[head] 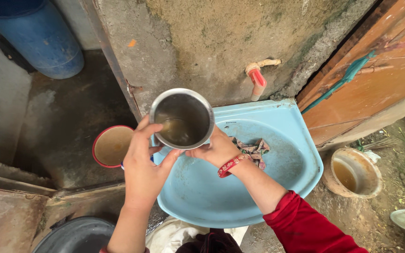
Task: The person cleans a blue basin and a metal cup with a cloth. They scrub the inner and outer edges of the basin before wiping the inside of the cup.
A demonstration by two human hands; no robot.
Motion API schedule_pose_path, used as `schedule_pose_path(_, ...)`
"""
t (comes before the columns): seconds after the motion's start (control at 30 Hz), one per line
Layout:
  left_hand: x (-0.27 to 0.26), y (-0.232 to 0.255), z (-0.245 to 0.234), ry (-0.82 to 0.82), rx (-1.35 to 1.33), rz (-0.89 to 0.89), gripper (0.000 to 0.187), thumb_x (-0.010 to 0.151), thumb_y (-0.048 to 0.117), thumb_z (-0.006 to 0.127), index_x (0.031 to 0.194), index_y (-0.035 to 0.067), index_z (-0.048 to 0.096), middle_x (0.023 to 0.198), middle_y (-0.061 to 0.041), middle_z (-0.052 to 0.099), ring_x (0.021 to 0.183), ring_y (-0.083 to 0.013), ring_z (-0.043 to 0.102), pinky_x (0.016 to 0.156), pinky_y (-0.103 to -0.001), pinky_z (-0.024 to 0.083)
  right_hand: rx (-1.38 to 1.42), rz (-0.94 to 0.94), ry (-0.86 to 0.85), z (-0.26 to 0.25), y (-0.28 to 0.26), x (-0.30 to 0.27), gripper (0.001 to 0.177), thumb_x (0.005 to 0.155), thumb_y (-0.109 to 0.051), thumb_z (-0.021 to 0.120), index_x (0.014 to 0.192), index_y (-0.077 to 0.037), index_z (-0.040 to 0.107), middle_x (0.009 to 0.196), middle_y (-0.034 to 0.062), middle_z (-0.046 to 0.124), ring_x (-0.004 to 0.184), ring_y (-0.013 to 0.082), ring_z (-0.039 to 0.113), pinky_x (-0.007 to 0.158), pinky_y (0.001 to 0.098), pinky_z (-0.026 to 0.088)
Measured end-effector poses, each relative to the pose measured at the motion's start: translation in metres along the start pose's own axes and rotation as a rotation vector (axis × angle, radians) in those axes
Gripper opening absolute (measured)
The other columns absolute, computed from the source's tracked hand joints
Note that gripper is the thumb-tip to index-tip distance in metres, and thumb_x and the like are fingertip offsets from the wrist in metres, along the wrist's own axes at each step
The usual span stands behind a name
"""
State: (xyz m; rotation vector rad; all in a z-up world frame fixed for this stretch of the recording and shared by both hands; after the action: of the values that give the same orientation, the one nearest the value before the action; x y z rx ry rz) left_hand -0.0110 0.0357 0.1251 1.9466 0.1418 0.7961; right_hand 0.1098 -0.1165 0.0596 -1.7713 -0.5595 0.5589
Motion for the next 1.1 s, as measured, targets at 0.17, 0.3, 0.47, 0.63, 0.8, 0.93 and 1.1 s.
schedule_pose_path(0.17,0.002,-0.003,0.005,-0.018,0.05,0.062,0.063,0.076,0.013,0.089,0.128,0.008,0.055,0.153,-0.016,0.052,0.123,-0.0283,0.067,0.083,-0.033,0.066,-0.038,-0.07,0.039,0.0,0.003,-0.003,0.075,0.08,-0.006,0.083,0.145,-0.006,0.046,0.136,0.0108,0.061,0.119,0.023,0.069,0.086,0.0345,0.067)
schedule_pose_path(0.3,0.002,-0.012,0.007,-0.054,0.09,0.087,0.067,0.075,0.016,0.09,0.13,0.007,0.053,0.153,-0.018,0.049,0.125,-0.0313,0.065,0.084,-0.033,0.066,-0.061,-0.107,0.065,0.0,-0.001,-0.005,0.082,0.079,-0.003,0.085,0.148,-0.008,0.041,0.142,0.0118,0.056,0.124,0.0226,0.065,0.088,0.0347,0.066)
schedule_pose_path(0.47,0.0,-0.021,0.009,-0.047,0.065,0.085,0.078,0.076,0.016,0.09,0.141,0.007,0.046,0.156,-0.02,0.046,0.132,-0.0332,0.061,0.09,-0.035,0.064,0.001,-0.109,0.095,0.002,-0.001,-0.005,0.099,0.074,0.002,0.082,0.155,-0.013,0.027,0.15,0.012,0.048,0.131,0.0238,0.057,0.084,0.0369,0.066)
schedule_pose_path(0.63,-0.007,-0.026,0.013,-0.059,0.028,0.023,0.105,0.074,0.015,0.09,0.157,0.004,0.027,0.159,-0.022,0.041,0.136,-0.0339,0.057,0.093,-0.037,0.063,0.029,-0.073,0.101,0.005,0.011,-0.006,0.102,0.075,-0.001,0.083,0.158,-0.015,0.026,0.154,0.0114,0.046,0.134,0.0277,0.059,0.087,0.0372,0.063)
schedule_pose_path(0.8,-0.017,-0.035,0.021,-0.056,0.04,-0.111,0.122,0.069,0.014,0.093,0.16,0.004,0.012,0.165,-0.023,0.026,0.145,-0.0357,0.044,0.097,-0.04,0.06,-0.046,-0.097,0.147,0.005,0.015,-0.008,0.106,0.072,-0.004,0.086,0.159,-0.014,0.026,0.157,0.0123,0.043,0.144,0.0278,0.047,0.09,0.0403,0.061)
schedule_pose_path(0.93,-0.029,-0.037,0.022,-0.059,0.02,-0.174,0.122,0.068,0.009,0.091,0.162,0.005,0.012,0.165,-0.021,0.03,0.148,-0.0348,0.042,0.1,-0.043,0.057,-0.069,-0.069,0.173,0.005,0.018,-0.007,0.107,0.07,-0.007,0.089,0.157,-0.014,0.028,0.155,0.0128,0.043,0.144,0.0283,0.047,0.093,0.0418,0.065)
schedule_pose_path(1.1,-0.044,-0.034,0.019,0.044,0.06,-0.207,0.093,0.067,0.007,0.091,0.142,-0.001,0.036,0.136,-0.021,0.043,0.126,-0.0311,0.054,0.091,-0.04,0.061,-0.104,-0.055,0.149,0.005,0.019,-0.008,0.11,0.068,-0.02,0.093,0.158,-0.013,0.029,0.154,0.0148,0.046,0.144,0.031,0.048,0.095,0.0452,0.063)
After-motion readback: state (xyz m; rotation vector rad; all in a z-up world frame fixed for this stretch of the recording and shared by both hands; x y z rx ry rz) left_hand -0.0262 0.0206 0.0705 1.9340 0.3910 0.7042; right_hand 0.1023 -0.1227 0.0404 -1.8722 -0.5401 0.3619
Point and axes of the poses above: each hand's wrist, its own x-axis towards the middle knuckle, its own z-axis out of the palm, y = z × x, the point moved 6 cm from there along x, towards the middle knuckle
